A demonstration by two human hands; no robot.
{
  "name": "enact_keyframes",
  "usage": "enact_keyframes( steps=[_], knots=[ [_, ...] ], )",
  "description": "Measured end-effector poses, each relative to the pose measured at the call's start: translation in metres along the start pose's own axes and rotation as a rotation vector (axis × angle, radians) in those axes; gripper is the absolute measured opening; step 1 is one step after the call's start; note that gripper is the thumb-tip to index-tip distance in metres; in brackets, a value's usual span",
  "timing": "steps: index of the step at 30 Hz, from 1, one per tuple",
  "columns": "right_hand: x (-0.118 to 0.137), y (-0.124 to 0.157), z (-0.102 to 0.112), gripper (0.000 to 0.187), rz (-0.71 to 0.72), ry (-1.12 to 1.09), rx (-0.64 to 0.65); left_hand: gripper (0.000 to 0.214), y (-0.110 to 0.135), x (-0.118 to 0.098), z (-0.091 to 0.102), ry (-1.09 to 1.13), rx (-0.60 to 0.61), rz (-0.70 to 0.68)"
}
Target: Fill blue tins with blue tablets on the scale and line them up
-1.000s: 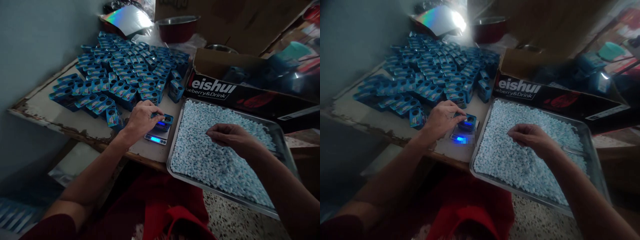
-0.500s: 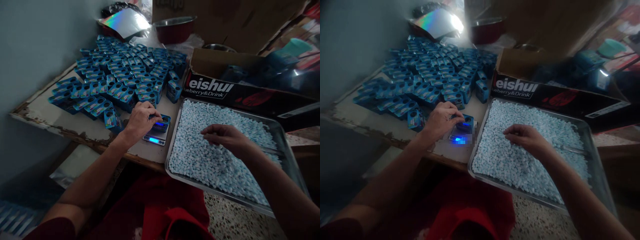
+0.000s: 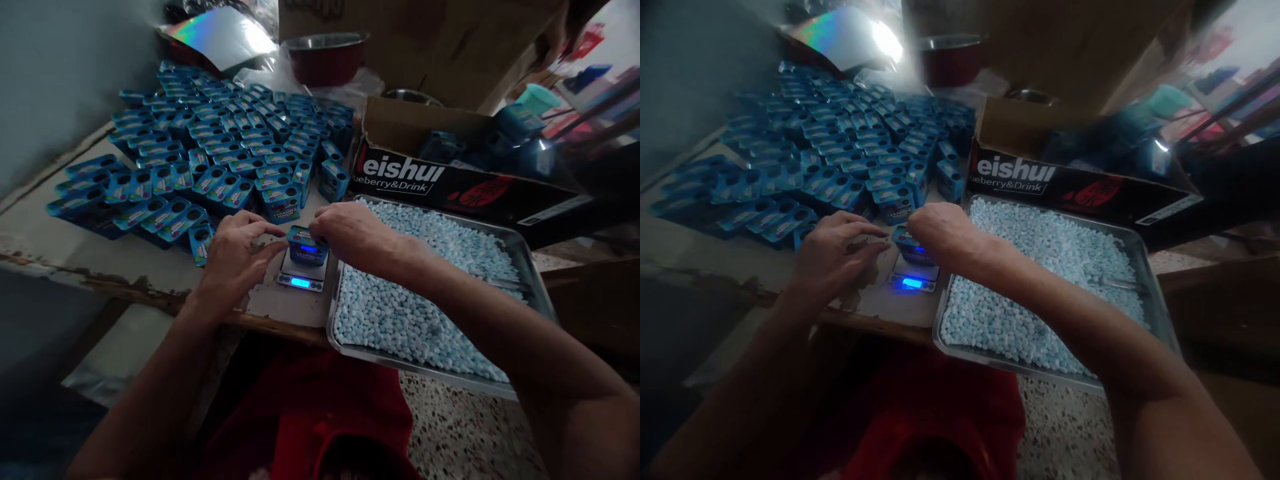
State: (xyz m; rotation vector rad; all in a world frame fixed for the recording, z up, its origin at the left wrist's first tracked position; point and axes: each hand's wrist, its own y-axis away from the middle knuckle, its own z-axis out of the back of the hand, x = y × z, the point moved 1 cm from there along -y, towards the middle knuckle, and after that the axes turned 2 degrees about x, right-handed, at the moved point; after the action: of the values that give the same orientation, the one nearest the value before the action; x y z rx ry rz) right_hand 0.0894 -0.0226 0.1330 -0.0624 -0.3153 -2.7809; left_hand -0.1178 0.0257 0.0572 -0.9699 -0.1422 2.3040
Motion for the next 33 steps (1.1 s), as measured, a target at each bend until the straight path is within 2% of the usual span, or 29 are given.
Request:
enact_keyframes(
  steps=[2, 4, 6, 7, 8, 9, 10, 11, 14, 18, 21, 24, 27, 29, 31, 33],
  knots=[
    [-0.005, 0.001, 0.000, 0.025, 0.014, -0.049, -0.047, 0.025, 0.007, 0.004, 0.005, 0.011, 0.008, 0.010],
    [-0.020, 0.011, -0.004, 0.028, -0.021, -0.122, -0.180, 0.026, 0.012, 0.004, 0.008, 0.015, -0.006, -0.001],
    [-0.041, 0.029, -0.016, 0.028, -0.163, -0.130, -0.285, 0.026, 0.015, 0.004, 0.011, 0.013, -0.034, -0.011],
    [-0.051, 0.040, -0.027, 0.025, -0.250, -0.104, -0.281, 0.025, 0.017, 0.003, 0.012, 0.014, -0.049, -0.013],
    [-0.060, 0.052, -0.040, 0.020, -0.333, -0.069, -0.204, 0.024, 0.019, 0.003, 0.013, 0.018, -0.057, -0.012],
    [-0.065, 0.063, -0.056, 0.020, -0.372, -0.068, -0.073, 0.022, 0.022, 0.003, 0.013, 0.026, -0.057, -0.010],
    [-0.068, 0.072, -0.071, 0.030, -0.340, -0.074, 0.019, 0.021, 0.026, 0.004, 0.013, 0.039, -0.054, -0.006],
    [-0.067, 0.081, -0.085, 0.036, -0.313, -0.048, 0.074, 0.020, 0.029, 0.005, 0.013, 0.054, -0.044, -0.001],
    [-0.057, 0.096, -0.111, 0.027, -0.281, 0.046, 0.132, 0.019, 0.040, 0.010, 0.009, 0.089, -0.004, 0.014],
    [-0.055, 0.102, -0.102, 0.024, -0.317, -0.024, 0.173, 0.019, 0.054, 0.015, 0.007, 0.057, -0.009, 0.005],
    [-0.068, 0.105, -0.092, 0.028, -0.352, -0.147, 0.059, 0.018, 0.063, 0.018, 0.004, 0.014, -0.006, 0.014],
    [-0.082, 0.106, -0.095, 0.024, -0.358, -0.305, -0.037, 0.018, 0.067, 0.024, -0.004, 0.009, 0.008, 0.013],
    [-0.089, 0.102, -0.100, 0.015, -0.438, -0.595, -0.148, 0.019, 0.069, 0.033, -0.018, 0.031, 0.012, 0.010],
    [-0.088, 0.095, -0.097, 0.019, -0.463, -0.840, -0.206, 0.020, 0.070, 0.038, -0.027, 0.051, 0.026, 0.022],
    [-0.082, 0.083, -0.087, 0.025, -0.398, -1.023, -0.235, 0.021, 0.072, 0.044, -0.036, 0.071, 0.024, 0.037],
    [-0.070, 0.067, -0.073, 0.024, -0.275, -1.088, -0.267, 0.022, 0.075, 0.048, -0.044, 0.085, -0.004, 0.043]
  ],
)
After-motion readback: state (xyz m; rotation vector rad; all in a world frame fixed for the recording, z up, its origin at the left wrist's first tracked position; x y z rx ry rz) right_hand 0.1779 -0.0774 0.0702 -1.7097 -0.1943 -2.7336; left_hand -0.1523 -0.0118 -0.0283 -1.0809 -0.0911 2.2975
